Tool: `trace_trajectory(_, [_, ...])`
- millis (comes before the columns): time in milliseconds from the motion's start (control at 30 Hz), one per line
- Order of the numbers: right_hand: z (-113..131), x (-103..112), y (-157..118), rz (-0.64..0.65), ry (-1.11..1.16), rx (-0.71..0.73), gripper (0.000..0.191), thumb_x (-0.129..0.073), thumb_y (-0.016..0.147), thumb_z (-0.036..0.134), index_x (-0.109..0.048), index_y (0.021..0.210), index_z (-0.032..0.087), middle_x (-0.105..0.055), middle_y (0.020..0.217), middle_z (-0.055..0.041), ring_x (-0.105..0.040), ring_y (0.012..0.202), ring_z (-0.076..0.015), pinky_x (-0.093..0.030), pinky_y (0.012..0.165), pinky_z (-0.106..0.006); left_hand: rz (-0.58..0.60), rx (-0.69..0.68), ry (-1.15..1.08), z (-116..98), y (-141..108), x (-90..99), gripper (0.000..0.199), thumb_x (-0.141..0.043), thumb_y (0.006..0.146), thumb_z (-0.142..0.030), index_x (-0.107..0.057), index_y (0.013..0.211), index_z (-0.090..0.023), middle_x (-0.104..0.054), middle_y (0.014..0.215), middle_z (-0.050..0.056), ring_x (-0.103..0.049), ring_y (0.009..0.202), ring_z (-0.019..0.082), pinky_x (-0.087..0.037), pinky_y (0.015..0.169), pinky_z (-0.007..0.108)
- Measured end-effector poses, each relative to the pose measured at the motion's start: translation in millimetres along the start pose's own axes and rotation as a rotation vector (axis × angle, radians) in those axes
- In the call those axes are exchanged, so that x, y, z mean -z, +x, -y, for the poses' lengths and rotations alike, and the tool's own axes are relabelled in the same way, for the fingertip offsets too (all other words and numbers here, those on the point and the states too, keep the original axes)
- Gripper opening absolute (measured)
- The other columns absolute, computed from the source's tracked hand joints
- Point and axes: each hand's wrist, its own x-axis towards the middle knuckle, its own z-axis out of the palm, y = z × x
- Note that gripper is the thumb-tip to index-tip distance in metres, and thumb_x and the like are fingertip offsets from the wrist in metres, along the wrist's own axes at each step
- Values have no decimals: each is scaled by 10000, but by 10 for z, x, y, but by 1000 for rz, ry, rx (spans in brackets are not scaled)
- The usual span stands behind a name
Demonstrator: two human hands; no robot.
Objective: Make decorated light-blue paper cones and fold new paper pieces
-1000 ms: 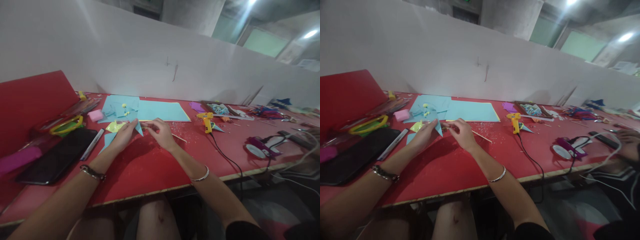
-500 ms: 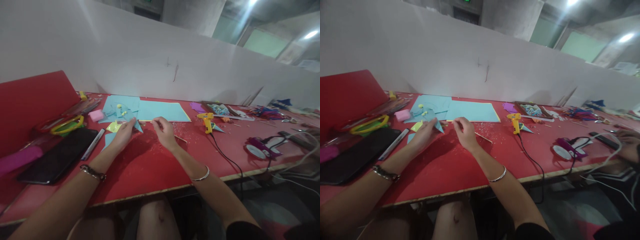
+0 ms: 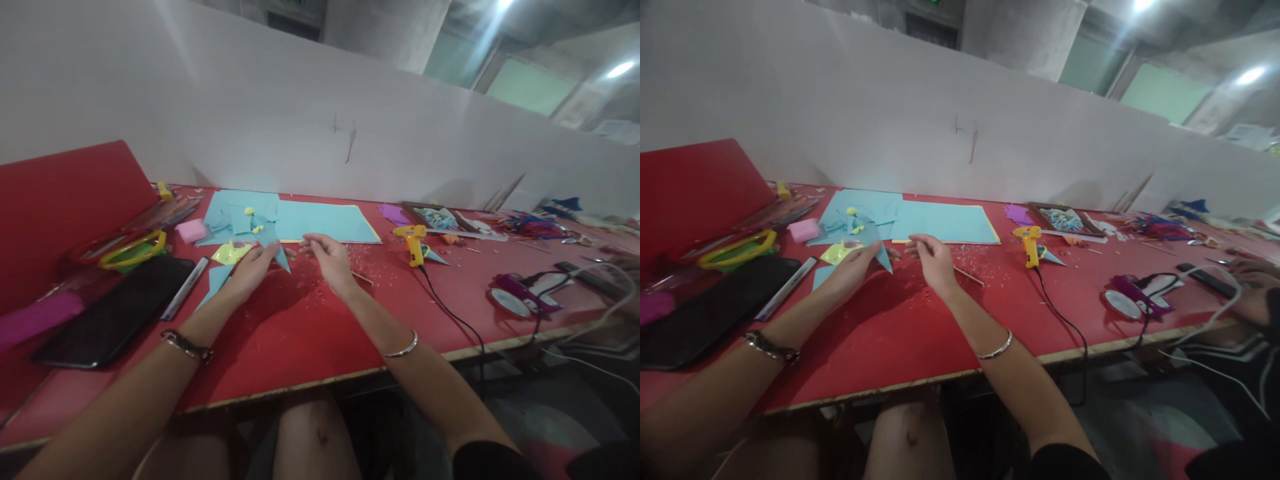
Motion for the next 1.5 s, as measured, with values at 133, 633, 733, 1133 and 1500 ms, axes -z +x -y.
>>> trace_trajectory(133, [28, -11, -6, 13, 127, -139, 178, -415, 779, 134, -588, 791, 172, -640, 704, 8, -609, 646, -76, -469, 682, -227, 3, 0, 16, -22, -6, -12, 463, -394, 765, -498, -668, 833, -131, -686, 836, 70, -607, 754, 179, -437, 785, 290])
trace_trajectory(633, [-11, 29, 10, -92, 112, -38, 201, -598, 686, 315, -496, 598, 166, -533, 486, 66, -468, 406, -35, -395, 461, -173, 130, -22, 89, 73, 25, 11, 492, -410, 740, -553, -668, 866, -152, -687, 829, 51, -602, 754, 187, -427, 794, 279])
trace_trajectory(733, [-14, 30, 12, -82, 144, -64, 150, -637, 636, 275, -541, 666, 164, -600, 571, 44, -540, 499, -56, -448, 550, -196, 147, -32, 108, 43, 1, 6, 508, -414, 731, -563, -666, 855, -140, -683, 863, 63, -595, 808, 198, -422, 803, 276])
trace_trajectory(1133, [12, 33, -10, -2, 114, -153, 330, -538, 710, 474, -522, 579, 173, -425, 395, 76, -357, 355, -32, -271, 365, -172, 87, 37, 118, 25, -25, -11, 473, -479, 682, -555, -683, 775, -139, -676, 652, 58, -604, 690, 213, -449, 691, 295])
trace_trajectory(1500, [33, 8, 7, 4, 360, -308, 77, -589, 677, 134, -642, 721, 167, -647, 692, 17, -587, 670, -60, -447, 659, -184, 140, -20, 138, 13, -19, -5, 463, -476, 694, -553, -681, 789, -149, -688, 763, 59, -593, 793, 222, -415, 816, 310])
